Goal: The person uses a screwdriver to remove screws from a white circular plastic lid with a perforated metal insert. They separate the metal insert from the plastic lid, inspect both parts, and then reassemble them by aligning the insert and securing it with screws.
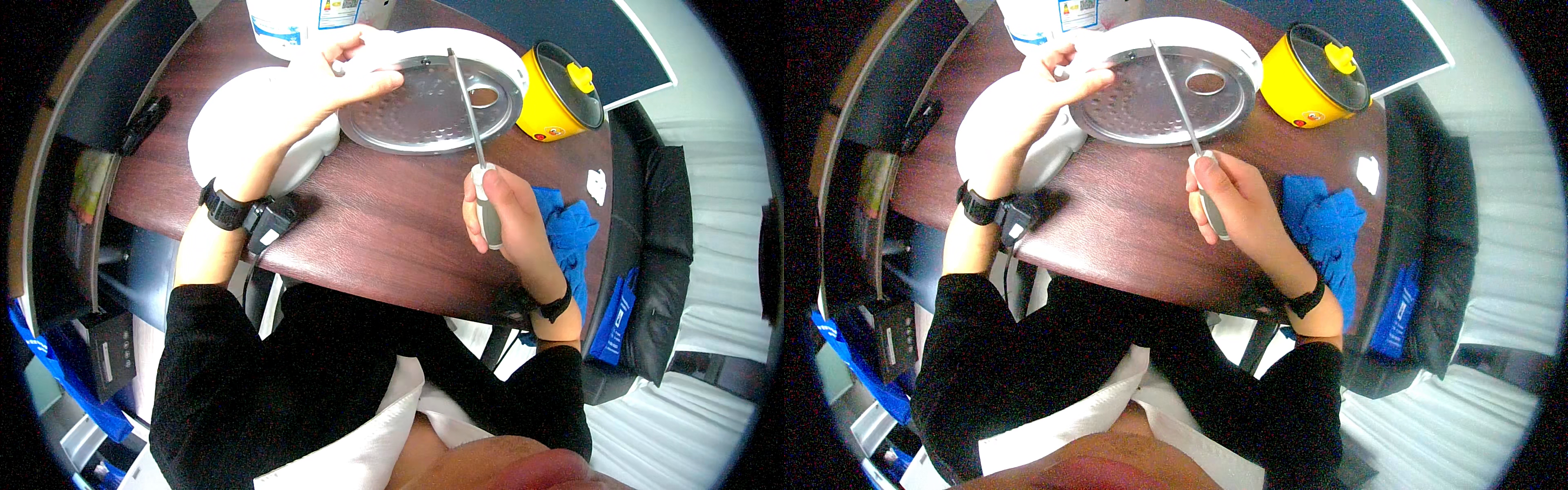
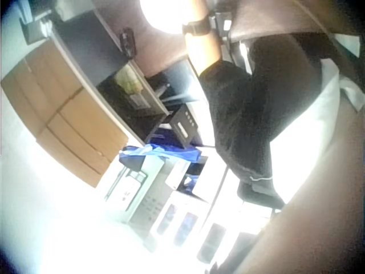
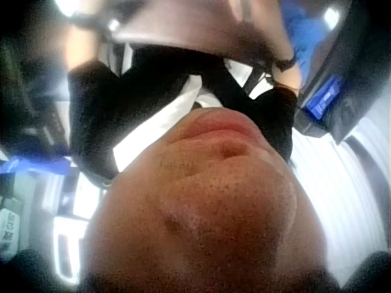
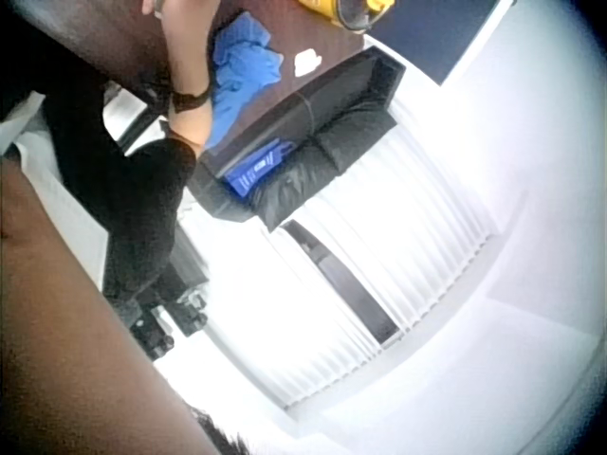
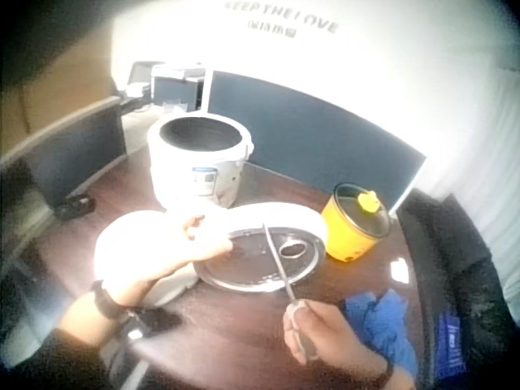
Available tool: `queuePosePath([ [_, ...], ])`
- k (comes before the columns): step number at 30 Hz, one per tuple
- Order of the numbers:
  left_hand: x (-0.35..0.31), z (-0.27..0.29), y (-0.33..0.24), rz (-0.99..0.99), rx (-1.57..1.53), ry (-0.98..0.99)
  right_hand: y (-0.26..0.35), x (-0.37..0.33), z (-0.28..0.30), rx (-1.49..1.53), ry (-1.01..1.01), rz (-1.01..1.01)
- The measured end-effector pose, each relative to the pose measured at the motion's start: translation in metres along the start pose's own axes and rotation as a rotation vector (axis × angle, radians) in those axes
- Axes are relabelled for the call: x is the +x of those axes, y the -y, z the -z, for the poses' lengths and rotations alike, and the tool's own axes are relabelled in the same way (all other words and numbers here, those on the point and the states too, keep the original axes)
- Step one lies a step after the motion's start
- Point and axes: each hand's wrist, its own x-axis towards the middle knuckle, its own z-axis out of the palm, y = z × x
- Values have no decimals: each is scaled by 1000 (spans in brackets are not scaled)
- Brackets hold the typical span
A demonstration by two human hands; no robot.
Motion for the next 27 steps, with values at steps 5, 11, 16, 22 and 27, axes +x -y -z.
queuePosePath([
  [5, -1, 4, 3, 75, -9, 96, 0, 1, 3, 39, -26, 23],
  [11, -23, 5, 32, -158, 179, 91, 0, 3, 3, 13, -11, 19],
  [16, -22, 2, 21, 4, 127, 79, 0, -4, -2, -11, 7, 1],
  [22, -23, 2, 7, 56, 144, 59, 1, -2, -7, 27, -27, -3],
  [27, -26, 2, 3, 13, 205, 54, 1, -2, -8, -4, 1, 11],
])
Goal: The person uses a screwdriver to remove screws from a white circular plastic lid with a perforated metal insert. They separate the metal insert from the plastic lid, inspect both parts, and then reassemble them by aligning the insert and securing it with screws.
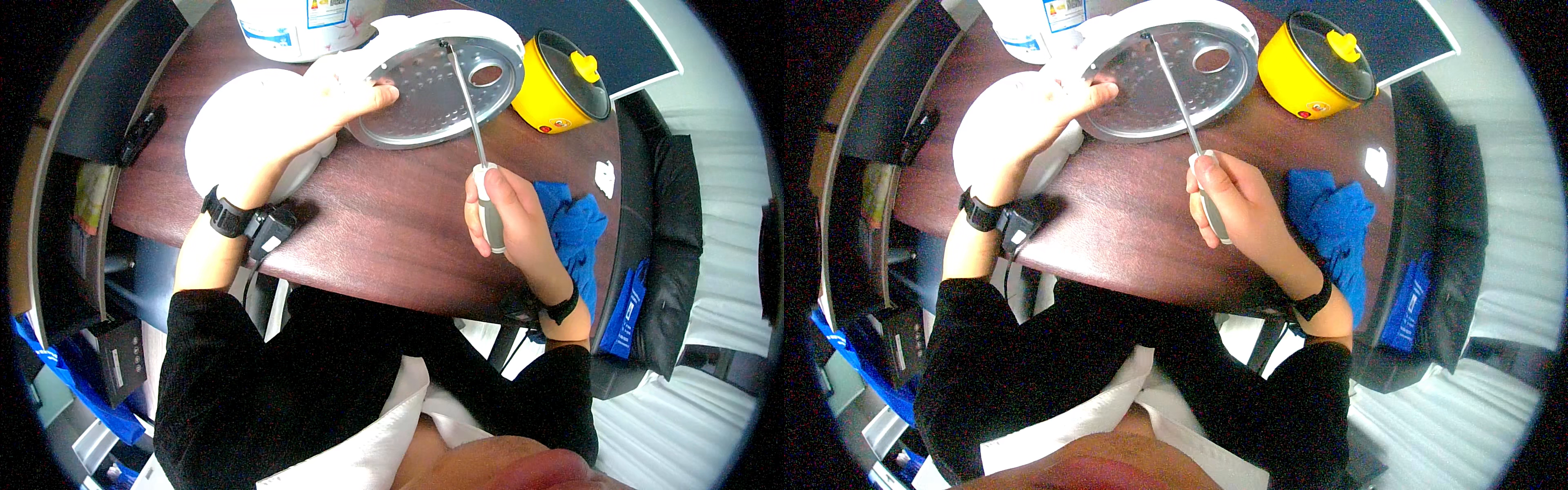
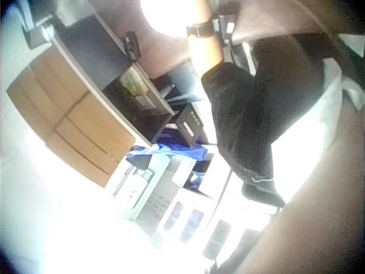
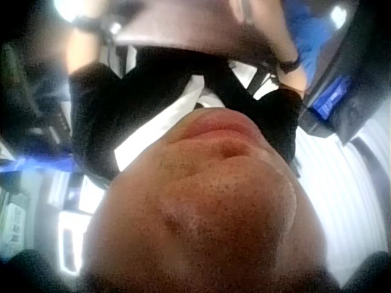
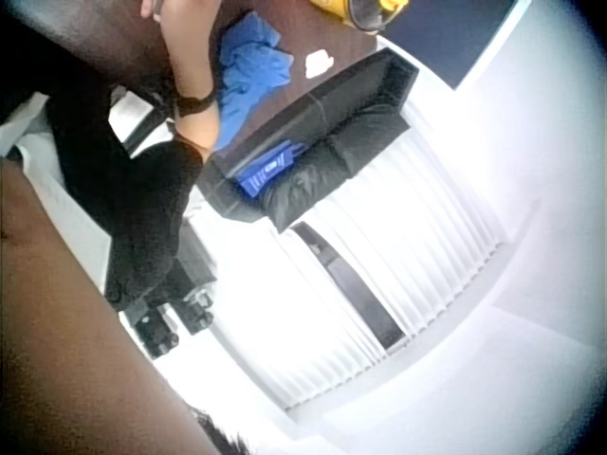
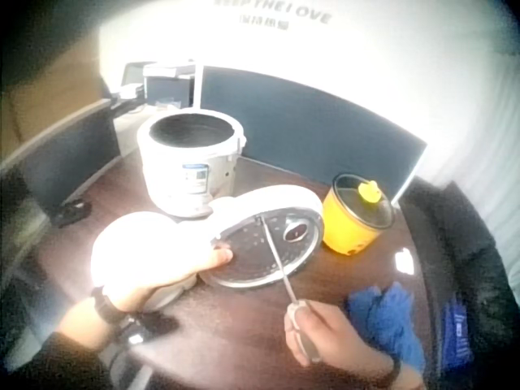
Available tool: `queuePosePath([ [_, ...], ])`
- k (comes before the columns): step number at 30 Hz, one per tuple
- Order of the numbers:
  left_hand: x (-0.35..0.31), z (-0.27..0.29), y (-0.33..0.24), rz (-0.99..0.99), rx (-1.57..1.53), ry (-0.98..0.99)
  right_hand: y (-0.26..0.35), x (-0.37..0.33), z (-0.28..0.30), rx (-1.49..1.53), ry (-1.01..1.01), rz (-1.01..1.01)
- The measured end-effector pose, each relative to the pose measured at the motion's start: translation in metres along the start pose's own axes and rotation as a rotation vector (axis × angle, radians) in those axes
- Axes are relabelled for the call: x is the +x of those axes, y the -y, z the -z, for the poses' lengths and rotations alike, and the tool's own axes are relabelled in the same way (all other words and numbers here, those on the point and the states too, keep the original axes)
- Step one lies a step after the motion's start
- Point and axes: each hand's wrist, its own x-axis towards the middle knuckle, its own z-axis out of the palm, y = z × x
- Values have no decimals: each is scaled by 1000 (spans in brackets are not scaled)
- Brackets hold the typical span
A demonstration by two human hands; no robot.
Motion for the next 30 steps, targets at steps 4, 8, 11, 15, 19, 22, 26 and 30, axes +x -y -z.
queuePosePath([
  [4, 1, 5, 12, -83, 166, 72, 2, -4, -4, 29, -2, -31],
  [8, -2, 5, -23, 192, 44, 71, 1, -4, -3, 41, 17, -11],
  [11, -1, 3, -21, 192, 27, 72, 1, -5, -3, 50, 7, -16],
  [15, 0, -1, 4, 94, -107, 72, 6, -10, -10, 89, 2, -44],
  [19, -2, -3, -10, 64, -107, 27, 9, -13, -7, 67, 20, -54],
  [22, -4, -2, -21, 48, -81, 10, 17, -14, -3, 90, -13, -78],
  [26, -4, -4, -28, 14, -80, -12, 18, -12, -2, 84, -18, -69],
  [30, -4, -6, -32, -22, -73, -33, 18, -12, -3, 40, -43, -49],
])
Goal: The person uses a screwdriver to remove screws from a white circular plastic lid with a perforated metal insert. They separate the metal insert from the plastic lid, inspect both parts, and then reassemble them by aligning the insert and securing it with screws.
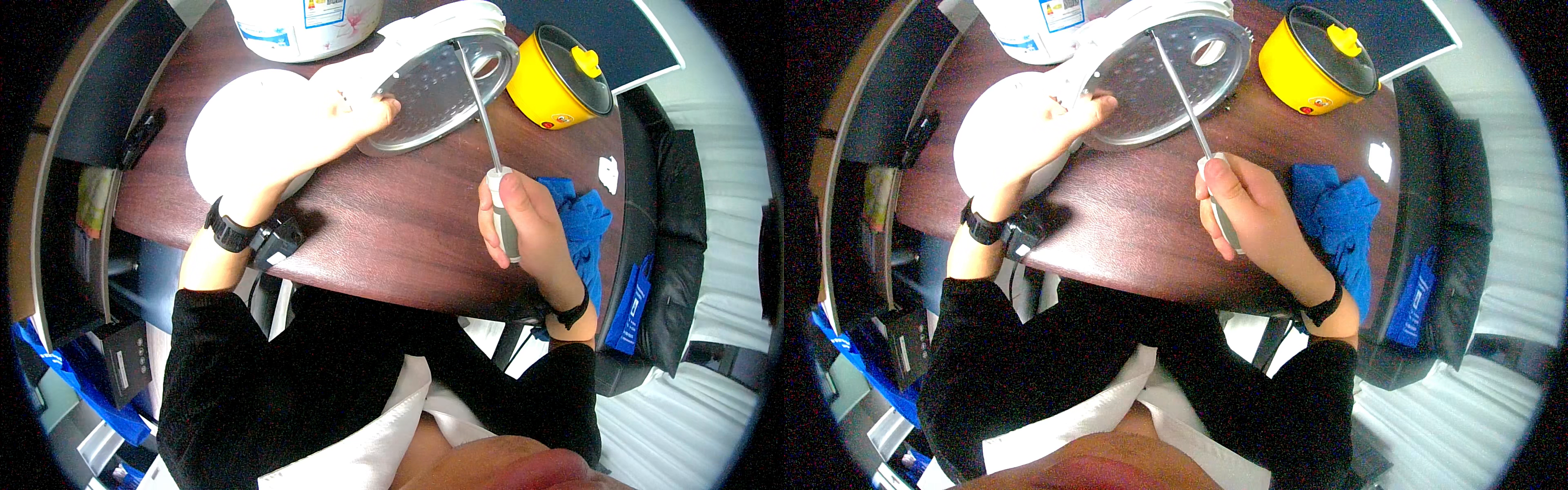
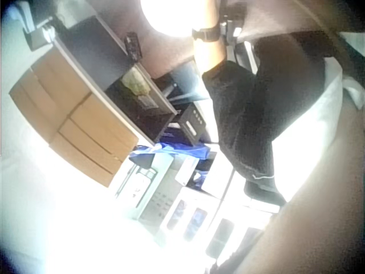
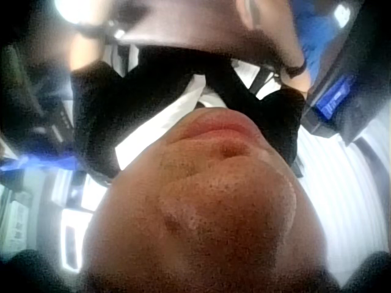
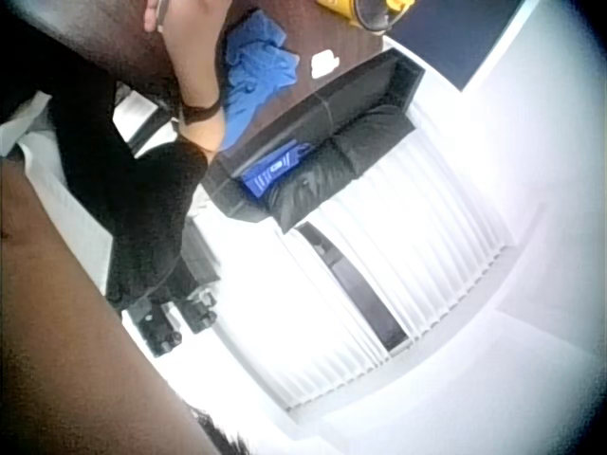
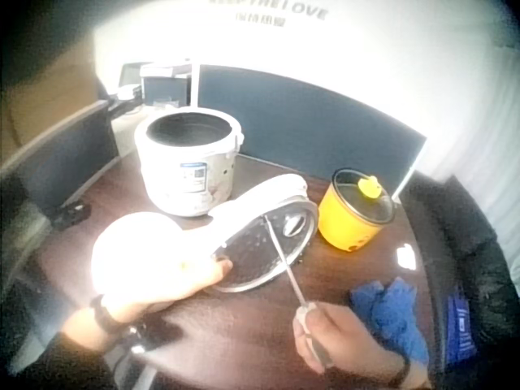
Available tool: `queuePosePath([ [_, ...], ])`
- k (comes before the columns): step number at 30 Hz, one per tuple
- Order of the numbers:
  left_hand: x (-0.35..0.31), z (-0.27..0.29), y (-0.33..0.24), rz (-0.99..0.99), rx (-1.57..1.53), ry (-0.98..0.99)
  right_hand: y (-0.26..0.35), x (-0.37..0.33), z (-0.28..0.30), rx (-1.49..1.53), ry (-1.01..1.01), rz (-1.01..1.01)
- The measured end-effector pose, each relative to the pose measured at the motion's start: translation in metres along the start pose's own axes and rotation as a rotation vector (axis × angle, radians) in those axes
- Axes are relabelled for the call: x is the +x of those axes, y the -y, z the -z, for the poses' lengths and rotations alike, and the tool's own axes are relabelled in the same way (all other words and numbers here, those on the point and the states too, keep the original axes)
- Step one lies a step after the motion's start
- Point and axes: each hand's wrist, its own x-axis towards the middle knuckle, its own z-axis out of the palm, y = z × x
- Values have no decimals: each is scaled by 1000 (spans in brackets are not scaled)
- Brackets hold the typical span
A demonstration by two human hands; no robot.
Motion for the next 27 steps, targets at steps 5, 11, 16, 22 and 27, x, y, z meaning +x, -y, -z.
queuePosePath([
  [5, 3, -4, -4, -36, -5, -5, 3, 2, 5, -24, -10, -8],
  [11, 3, -4, -8, -32, 24, -82, 2, 1, 5, 22, 11, -33],
  [16, 5, -9, 9, -98, -6, -207, 1, 3, 2, 28, 32, -10],
  [22, 1, -6, -8, -159, 306, -325, 1, 1, 2, 75, 55, -44],
  [27, 4, -8, 8, -337, 298, -374, 7, -3, -2, 183, 102, -108],
])
